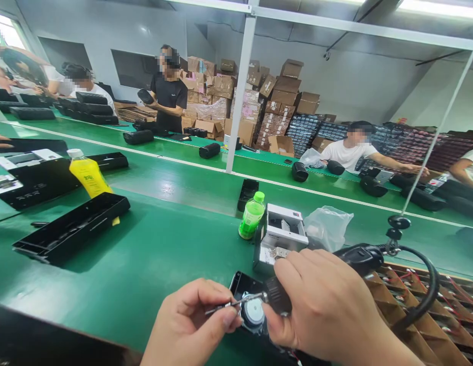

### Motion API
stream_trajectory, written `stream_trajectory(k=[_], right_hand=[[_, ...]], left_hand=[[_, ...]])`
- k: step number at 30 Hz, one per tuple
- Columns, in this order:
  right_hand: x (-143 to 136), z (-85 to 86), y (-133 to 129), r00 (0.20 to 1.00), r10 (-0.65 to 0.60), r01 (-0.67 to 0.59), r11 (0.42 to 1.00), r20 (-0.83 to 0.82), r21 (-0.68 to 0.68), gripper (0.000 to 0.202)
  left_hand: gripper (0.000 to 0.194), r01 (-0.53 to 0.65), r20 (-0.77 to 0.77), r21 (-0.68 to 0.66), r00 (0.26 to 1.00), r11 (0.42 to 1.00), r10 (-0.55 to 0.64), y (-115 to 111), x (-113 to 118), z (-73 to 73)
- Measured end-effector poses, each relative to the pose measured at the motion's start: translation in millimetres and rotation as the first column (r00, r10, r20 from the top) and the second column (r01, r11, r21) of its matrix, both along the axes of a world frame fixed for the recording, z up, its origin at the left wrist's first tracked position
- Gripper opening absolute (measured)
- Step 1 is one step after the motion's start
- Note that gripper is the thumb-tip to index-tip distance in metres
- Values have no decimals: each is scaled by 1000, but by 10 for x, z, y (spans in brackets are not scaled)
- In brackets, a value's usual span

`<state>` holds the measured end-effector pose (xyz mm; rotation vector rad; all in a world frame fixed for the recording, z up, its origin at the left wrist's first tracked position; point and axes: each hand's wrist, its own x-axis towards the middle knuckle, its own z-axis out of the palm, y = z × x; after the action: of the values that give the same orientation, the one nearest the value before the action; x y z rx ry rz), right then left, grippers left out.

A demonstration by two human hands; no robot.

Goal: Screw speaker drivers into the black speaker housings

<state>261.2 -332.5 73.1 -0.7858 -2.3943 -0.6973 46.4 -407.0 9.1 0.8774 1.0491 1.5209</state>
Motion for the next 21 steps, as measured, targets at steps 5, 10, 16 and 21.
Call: stream_trajectory(k=[5, 10, 16, 21], right_hand=[[-18, 7, -20, 1000, 2, -2, 1000, 4, -16, 37], [-7, -14, -10, 1000, 5, -5, 1000, -14, -11, 38], [5, -44, -6, 1000, 0, -1, 1000, -16, -15, 36], [-13, -47, 1, 1000, -2, 2, 1000, -18, -16, 34]], left_hand=[[35, 59, -12, 46, 998, 997, -58, 43, -59, -59], [37, 36, 29, 4, 999, 999, -36, 8, -11, -38], [40, 32, 82, -44, 996, 999, -28, -12, 50, -26], [41, -31, 27, -49, 999, 998, 32, -18, 80, -26]])
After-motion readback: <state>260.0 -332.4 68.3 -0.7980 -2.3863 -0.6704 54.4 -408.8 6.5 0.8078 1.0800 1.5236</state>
